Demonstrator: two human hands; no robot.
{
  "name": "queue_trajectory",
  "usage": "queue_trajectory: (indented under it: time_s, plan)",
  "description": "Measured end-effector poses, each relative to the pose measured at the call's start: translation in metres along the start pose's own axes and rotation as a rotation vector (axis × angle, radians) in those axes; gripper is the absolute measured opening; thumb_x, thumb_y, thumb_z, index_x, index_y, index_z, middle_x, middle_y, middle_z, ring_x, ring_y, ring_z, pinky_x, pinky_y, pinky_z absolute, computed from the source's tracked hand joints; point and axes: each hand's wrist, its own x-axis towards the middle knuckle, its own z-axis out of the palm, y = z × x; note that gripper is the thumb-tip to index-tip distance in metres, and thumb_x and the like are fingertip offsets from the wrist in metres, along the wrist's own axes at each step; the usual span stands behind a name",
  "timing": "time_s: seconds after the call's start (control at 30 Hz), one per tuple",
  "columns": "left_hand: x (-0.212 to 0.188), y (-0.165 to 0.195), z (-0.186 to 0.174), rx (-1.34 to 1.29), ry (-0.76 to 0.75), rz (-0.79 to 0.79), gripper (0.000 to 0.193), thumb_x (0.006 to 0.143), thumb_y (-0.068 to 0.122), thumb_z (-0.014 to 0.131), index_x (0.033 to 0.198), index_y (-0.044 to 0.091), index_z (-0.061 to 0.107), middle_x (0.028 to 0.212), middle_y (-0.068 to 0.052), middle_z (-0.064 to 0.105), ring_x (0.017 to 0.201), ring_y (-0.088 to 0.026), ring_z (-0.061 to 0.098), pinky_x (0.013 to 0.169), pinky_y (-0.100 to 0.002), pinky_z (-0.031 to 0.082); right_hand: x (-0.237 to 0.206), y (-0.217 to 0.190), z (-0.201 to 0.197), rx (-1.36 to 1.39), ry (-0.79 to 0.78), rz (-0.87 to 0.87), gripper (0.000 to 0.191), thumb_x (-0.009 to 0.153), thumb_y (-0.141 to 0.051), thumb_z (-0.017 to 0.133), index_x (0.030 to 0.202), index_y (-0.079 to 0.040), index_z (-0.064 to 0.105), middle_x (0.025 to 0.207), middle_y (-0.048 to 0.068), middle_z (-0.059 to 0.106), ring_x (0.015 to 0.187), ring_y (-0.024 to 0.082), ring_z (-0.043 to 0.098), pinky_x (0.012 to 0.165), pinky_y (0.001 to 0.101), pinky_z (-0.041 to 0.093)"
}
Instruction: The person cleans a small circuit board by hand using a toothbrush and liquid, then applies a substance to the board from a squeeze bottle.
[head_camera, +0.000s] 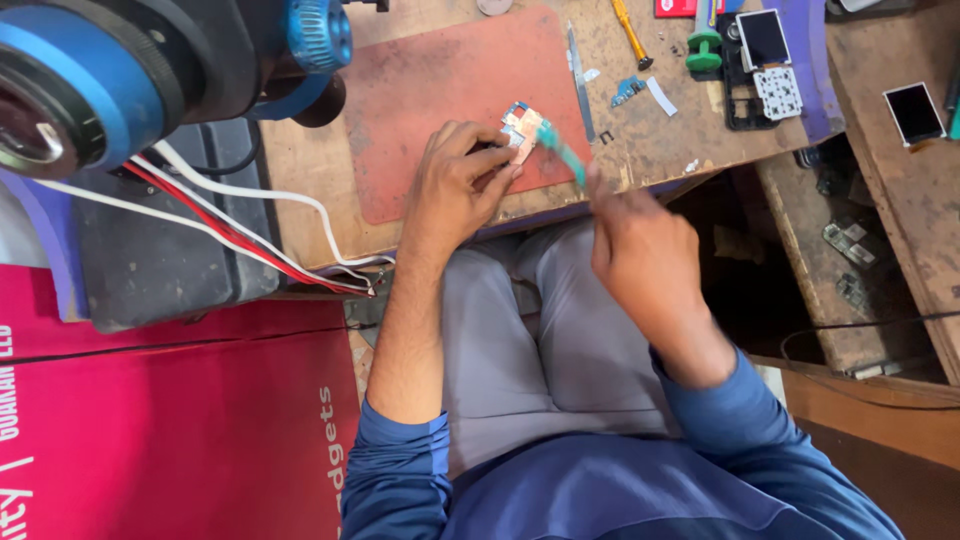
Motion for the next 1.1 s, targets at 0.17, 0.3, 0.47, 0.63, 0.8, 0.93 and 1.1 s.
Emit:
queue_trajectory:
  time_s: [0.17, 0.3, 0.47, 0.63, 0.8, 0.93, 1.1]
  plan:
    - [0.0, -0.002, 0.0, -0.002, -0.017, -0.009, 0.042, 0.081, 0.019, 0.089, 0.116, 0.002, 0.073, 0.121, -0.008, 0.069, 0.108, -0.031, 0.064, 0.097, -0.042, 0.052, 0.001, -0.011, 0.009, 0.045, 0.081, -0.08, 0.057, 0.09, -0.006, 0.059, 0.147, -0.003, 0.058, 0.1, 0.022, 0.065, 0.061, 0.04, 0.063, 0.052, 0.0486, 0.052]
    - [0.0, -0.003, 0.002, -0.094, -0.007, -0.133, 0.079, 0.069, 0.023, 0.092, 0.137, -0.001, 0.058, 0.151, -0.012, 0.054, 0.112, -0.029, 0.067, 0.101, -0.04, 0.054, -0.019, -0.008, 0.018, 0.099, -0.012, -0.081, 0.057, 0.089, -0.01, 0.062, 0.147, -0.009, 0.058, 0.082, 0.018, 0.06, 0.058, 0.04, 0.062, 0.052, 0.0512, 0.051]
    - [-0.003, -0.001, -0.001, -0.039, -0.038, -0.076, 0.076, 0.075, 0.023, 0.095, 0.139, 0.002, 0.059, 0.157, -0.01, 0.052, 0.131, -0.03, 0.064, 0.109, -0.041, 0.051, -0.019, 0.003, 0.024, 0.148, 0.077, -0.086, 0.057, 0.095, -0.006, 0.061, 0.151, -0.013, 0.056, 0.093, 0.015, 0.061, 0.07, 0.04, 0.064, 0.059, 0.0501, 0.052]
    - [-0.002, 0.001, -0.006, -0.01, -0.057, -0.054, 0.085, 0.071, 0.025, 0.096, 0.142, 0.001, 0.057, 0.156, -0.01, 0.051, 0.136, -0.034, 0.058, 0.111, -0.043, 0.049, -0.015, -0.007, 0.025, 0.037, 0.005, -0.099, 0.061, 0.089, -0.01, 0.063, 0.149, -0.011, 0.056, 0.086, 0.016, 0.06, 0.056, 0.038, 0.062, 0.049, 0.0499, 0.05]
    - [-0.002, 0.003, -0.006, 0.0, -0.047, -0.049, 0.085, 0.073, 0.025, 0.096, 0.144, 0.0, 0.055, 0.157, -0.01, 0.051, 0.137, -0.035, 0.057, 0.112, -0.043, 0.049, -0.009, -0.005, 0.021, -0.017, 0.007, -0.165, 0.061, 0.09, -0.01, 0.062, 0.15, -0.013, 0.054, 0.092, 0.016, 0.063, 0.055, 0.037, 0.062, 0.048, 0.0478, 0.05]
    - [-0.002, 0.002, -0.005, 0.001, -0.046, -0.046, 0.085, 0.073, 0.025, 0.096, 0.144, 0.001, 0.055, 0.157, -0.01, 0.05, 0.137, -0.035, 0.057, 0.112, -0.043, 0.048, -0.005, 0.0, 0.016, -0.045, -0.019, -0.163, 0.06, 0.09, -0.011, 0.062, 0.15, -0.015, 0.056, 0.089, 0.015, 0.062, 0.054, 0.037, 0.062, 0.047, 0.0482, 0.049]
    - [-0.004, 0.001, -0.005, -0.002, -0.066, -0.057, 0.085, 0.073, 0.021, 0.096, 0.144, 0.001, 0.055, 0.158, -0.01, 0.05, 0.136, -0.034, 0.058, 0.112, -0.042, 0.049, -0.007, 0.001, 0.015, -0.019, -0.036, -0.184, 0.06, 0.089, -0.011, 0.063, 0.149, -0.017, 0.057, 0.088, 0.015, 0.062, 0.055, 0.037, 0.062, 0.047, 0.0484, 0.049]
